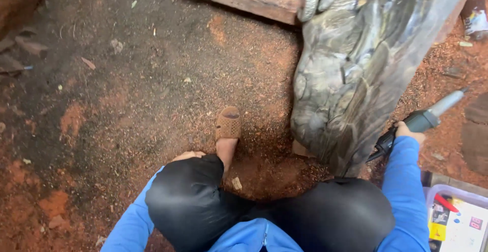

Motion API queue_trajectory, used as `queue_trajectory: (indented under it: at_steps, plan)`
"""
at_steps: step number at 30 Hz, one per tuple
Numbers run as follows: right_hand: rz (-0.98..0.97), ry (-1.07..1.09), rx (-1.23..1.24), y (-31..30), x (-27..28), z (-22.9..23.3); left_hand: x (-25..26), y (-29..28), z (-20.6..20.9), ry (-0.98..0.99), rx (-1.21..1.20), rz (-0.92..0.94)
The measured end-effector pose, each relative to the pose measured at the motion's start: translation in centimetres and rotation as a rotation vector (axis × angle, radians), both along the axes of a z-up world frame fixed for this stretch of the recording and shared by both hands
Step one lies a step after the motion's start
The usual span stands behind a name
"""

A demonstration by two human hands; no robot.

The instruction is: Carving and shaping a wooden buffalo sculpture using a power rotary tool and repositioning the piece as needed.

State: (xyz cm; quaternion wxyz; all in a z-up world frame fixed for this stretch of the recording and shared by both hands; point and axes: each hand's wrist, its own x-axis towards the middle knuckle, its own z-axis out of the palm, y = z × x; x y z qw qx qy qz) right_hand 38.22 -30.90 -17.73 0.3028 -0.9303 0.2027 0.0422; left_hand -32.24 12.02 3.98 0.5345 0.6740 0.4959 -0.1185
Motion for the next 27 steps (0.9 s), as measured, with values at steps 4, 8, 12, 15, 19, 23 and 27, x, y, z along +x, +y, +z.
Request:
queue_trajectory:
  at_steps: [4,8,12,15,19,23,27]
  plan:
    - [-0.03,-0.055,0.004,-1.1,0.2,-2.3,-1.8,-1.3,0.0,-0.007,-0.009,0.025]
    - [0.052,-0.008,-0.015,-2.8,-0.4,-3.1,-3.0,-0.9,-0.6,-0.003,-0.012,0.024]
    - [0.079,-0.01,0.003,-0.9,-5.1,3.9,-3.8,4.2,-1.1,-0.002,-0.002,-0.009]
    - [0.103,-0.046,0.089,-0.9,-5.7,4.5,-3.1,5.9,-2.5,0.002,-0.001,-0.045]
    - [0.117,-0.121,0.207,-1.9,-4.3,4.1,1.3,9.6,-3.7,-0.014,0.011,-0.114]
    - [0.109,-0.197,0.315,-4.1,-3.8,3.3,10.0,11.1,-3.8,-0.023,0.017,-0.208]
    - [0.104,-0.248,0.41,-9.3,-6.0,-1.5,13.7,12.5,-2.5,-0.002,0.012,-0.297]
